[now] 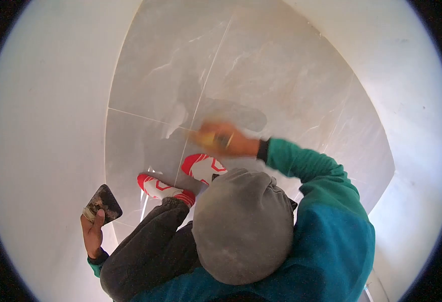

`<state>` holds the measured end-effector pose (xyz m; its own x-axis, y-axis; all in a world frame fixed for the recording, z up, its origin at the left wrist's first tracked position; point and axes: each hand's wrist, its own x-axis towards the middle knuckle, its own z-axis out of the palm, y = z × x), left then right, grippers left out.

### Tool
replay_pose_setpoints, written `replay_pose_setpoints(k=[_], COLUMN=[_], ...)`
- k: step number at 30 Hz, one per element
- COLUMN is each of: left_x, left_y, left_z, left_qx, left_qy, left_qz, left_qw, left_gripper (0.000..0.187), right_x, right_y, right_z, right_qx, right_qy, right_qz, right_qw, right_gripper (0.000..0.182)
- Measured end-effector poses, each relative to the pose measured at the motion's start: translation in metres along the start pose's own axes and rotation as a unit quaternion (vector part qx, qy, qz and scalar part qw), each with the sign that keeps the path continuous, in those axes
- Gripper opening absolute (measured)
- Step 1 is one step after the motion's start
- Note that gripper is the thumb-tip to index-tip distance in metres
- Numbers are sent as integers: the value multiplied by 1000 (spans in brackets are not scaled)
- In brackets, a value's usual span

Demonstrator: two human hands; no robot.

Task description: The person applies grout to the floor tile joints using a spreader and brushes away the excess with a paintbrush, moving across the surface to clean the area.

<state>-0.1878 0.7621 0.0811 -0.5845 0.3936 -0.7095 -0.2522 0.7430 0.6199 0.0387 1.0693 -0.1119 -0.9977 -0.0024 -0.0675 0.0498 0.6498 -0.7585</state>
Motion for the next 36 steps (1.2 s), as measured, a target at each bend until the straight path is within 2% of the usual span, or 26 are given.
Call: replay_pose_setpoints(k=[1,2,4,5,6,7,8,10,12,14,15,17,19,20,21,23,24,25,26,27,30,32,33,35,36], left_x=[0,1,0,1,0,0,0,2,-1,2,1,3,3,3,3,6,2,3,4,4,4,1,1,3,0], left_y=[0,-3,-6,-8,-12,-22,-19,-10,1,5,4,3,0,-8,-13,-11,-10,-8,-9,-9,-12,-10,-12,-15,-14], left_z=[-1,-4,-3,-1,-4,-5,-7,-4,2,4,5,2,-1,-2,-4,-3,-3,-2,-3,-3,-5,-6,-6,-6,-6], left_qx=[2,21,43,34,24,-12,-11,4,32,11,27,31,39,25,11,2,4,5,3,9,27,53,49,49,49], left_qy=[-6,-5,-10,7,21,31,34,-7,11,-14,2,1,-11,2,10,19,30,23,23,20,21,13,18,35,37], left_qz=[-2,-3,-12,-15,-16,11,12,10,-11,8,3,-17,-28,-12,0,-13,-38,-34,-34,-23,-28,-39,-22,0,-4], left_qw=[1000,1000,999,999,999,999,999,1000,999,1000,1000,999,999,1000,1000,1000,999,999,999,1000,999,998,998,998,998], left_gripper=[36,36,37,37,36,35,35,34,35,35,36,36,36,36,35,35,34,34,34,33,34,34,34,33,33], right_x=[-10,-15,-38,-48,-50,-57,-48,-39,-30,-29,-30,-33,-28,-35,-49,-61,-67,-86,-101,-101,-99,-133,-124,-78,-82], right_y=[-13,-1,61,92,99,113,92,82,35,-3,8,51,77,81,77,70,40,29,12,15,61,158,134,41,18], right_z=[18,13,-22,-52,-99,-130,-151,-129,-45,31,39,40,-55,-89,-91,-99,-69,-27,5,3,-21,-23,-38,-72,-36], right_qx=[2,5,-31,-100,-84,-244,-271,-207,-141,61,67,179,-44,-160,-162,-228,-226,-70,95,96,-25,8,6,-174,-96], right_qy=[-37,-34,58,91,146,164,185,189,91,51,49,147,159,155,155,151,81,57,-66,-67,59,159,167,16,-11], right_qz=[-29,-22,27,102,117,141,182,94,63,-3,-3,46,101,136,145,52,83,52,112,114,56,203,204,85,39], right_qw=[999,999,997,986,979,945,927,955,984,997,997,972,981,965,964,960,967,995,987,987,996,966,965,981,995], right_gripper=[39,39,36,33,26,28,29,30,27,28,28,26,25,25,25,25,22,21,22,22,22,22,22,22,27])
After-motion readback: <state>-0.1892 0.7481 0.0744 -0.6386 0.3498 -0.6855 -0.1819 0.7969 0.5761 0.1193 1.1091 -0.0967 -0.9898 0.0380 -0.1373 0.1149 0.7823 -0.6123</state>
